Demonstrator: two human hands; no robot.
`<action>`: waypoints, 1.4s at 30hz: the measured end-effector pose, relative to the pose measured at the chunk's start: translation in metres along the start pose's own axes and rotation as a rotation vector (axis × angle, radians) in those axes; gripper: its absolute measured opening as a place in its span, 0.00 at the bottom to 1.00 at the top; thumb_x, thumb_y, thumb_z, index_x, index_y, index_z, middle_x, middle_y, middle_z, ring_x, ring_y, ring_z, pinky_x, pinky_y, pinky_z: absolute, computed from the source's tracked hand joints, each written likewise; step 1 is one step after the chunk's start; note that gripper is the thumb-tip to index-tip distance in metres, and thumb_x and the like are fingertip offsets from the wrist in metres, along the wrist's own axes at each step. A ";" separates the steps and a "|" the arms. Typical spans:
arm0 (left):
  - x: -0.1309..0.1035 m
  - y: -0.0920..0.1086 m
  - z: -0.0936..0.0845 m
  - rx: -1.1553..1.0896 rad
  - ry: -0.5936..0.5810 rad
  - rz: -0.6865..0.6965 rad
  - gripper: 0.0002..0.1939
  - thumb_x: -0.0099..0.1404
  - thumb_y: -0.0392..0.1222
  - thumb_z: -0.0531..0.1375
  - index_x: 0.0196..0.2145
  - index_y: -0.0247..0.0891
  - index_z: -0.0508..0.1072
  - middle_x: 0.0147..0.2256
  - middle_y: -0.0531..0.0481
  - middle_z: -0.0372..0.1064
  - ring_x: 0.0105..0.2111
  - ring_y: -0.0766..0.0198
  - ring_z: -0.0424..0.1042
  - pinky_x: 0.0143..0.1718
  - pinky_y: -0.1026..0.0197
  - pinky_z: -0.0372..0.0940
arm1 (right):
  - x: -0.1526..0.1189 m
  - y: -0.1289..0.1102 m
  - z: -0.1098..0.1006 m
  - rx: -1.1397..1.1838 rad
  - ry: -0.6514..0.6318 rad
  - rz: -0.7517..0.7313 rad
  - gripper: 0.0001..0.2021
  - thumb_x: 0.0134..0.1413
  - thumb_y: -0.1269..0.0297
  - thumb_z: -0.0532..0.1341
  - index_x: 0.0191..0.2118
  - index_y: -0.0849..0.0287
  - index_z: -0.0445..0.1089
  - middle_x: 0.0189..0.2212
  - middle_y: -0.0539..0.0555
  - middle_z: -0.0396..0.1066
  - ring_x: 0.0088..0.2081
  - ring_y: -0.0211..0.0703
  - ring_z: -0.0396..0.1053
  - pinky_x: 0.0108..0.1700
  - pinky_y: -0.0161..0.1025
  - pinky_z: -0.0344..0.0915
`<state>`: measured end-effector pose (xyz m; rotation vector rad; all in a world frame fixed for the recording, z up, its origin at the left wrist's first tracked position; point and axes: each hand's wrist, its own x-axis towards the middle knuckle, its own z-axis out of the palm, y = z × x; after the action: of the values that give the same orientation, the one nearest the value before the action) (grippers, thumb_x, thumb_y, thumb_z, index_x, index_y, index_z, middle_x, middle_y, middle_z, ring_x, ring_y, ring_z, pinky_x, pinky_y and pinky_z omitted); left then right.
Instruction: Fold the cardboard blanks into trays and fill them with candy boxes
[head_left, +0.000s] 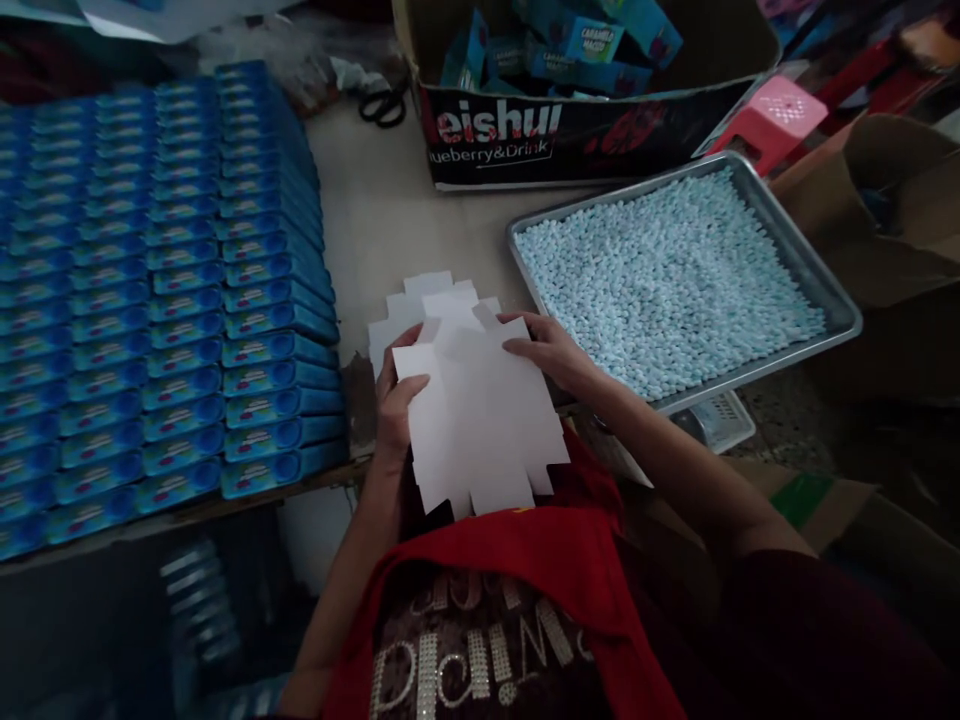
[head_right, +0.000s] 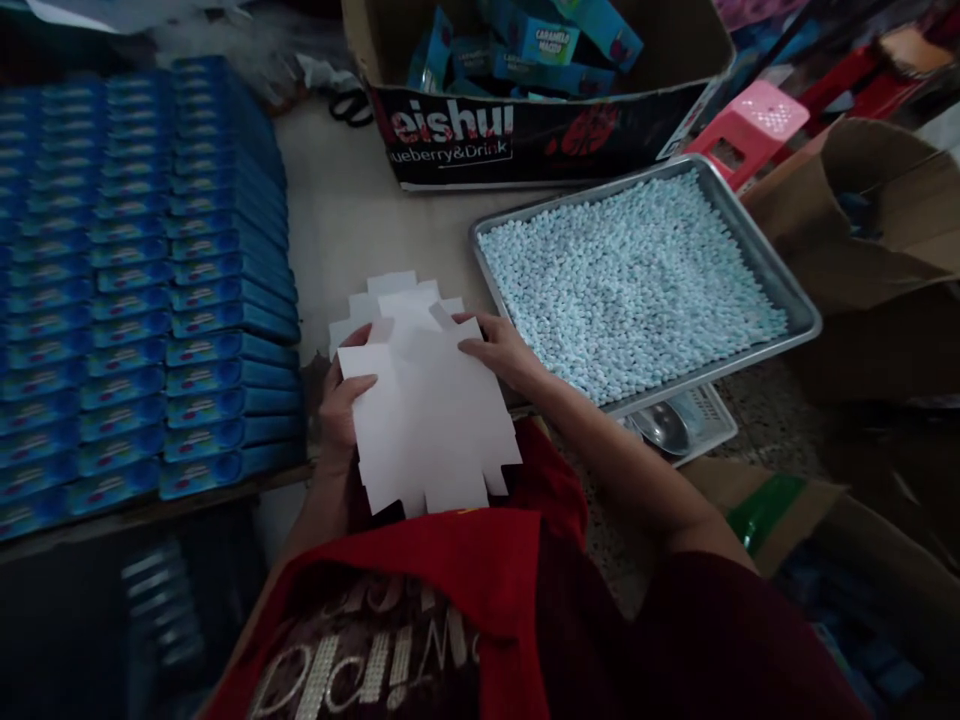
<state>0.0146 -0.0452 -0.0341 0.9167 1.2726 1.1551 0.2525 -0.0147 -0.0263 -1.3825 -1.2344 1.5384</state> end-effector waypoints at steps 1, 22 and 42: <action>-0.003 -0.001 -0.002 -0.003 0.012 -0.001 0.36 0.54 0.46 0.63 0.62 0.43 0.73 0.56 0.46 0.78 0.54 0.44 0.78 0.47 0.51 0.76 | -0.002 0.000 0.002 -0.084 0.009 -0.019 0.22 0.55 0.57 0.63 0.55 0.56 0.75 0.38 0.51 0.78 0.34 0.44 0.73 0.37 0.40 0.69; 0.033 -0.027 0.030 0.050 0.145 0.290 0.15 0.72 0.57 0.62 0.42 0.43 0.70 0.40 0.50 0.74 0.43 0.60 0.74 0.50 0.58 0.69 | 0.023 -0.005 0.043 -0.859 0.206 -0.185 0.22 0.57 0.71 0.58 0.59 0.61 0.65 0.41 0.55 0.75 0.40 0.49 0.72 0.47 0.45 0.67; 0.044 0.014 0.022 0.699 -0.052 0.107 0.15 0.65 0.31 0.61 0.47 0.39 0.82 0.50 0.45 0.81 0.52 0.53 0.77 0.59 0.50 0.69 | 0.043 -0.024 0.006 -0.561 -0.065 -0.108 0.27 0.46 0.69 0.68 0.56 0.59 0.72 0.36 0.49 0.72 0.33 0.39 0.68 0.36 0.37 0.64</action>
<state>0.0319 0.0025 -0.0282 1.5260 1.6325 0.7520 0.2373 0.0313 -0.0165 -1.5788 -1.8435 1.2160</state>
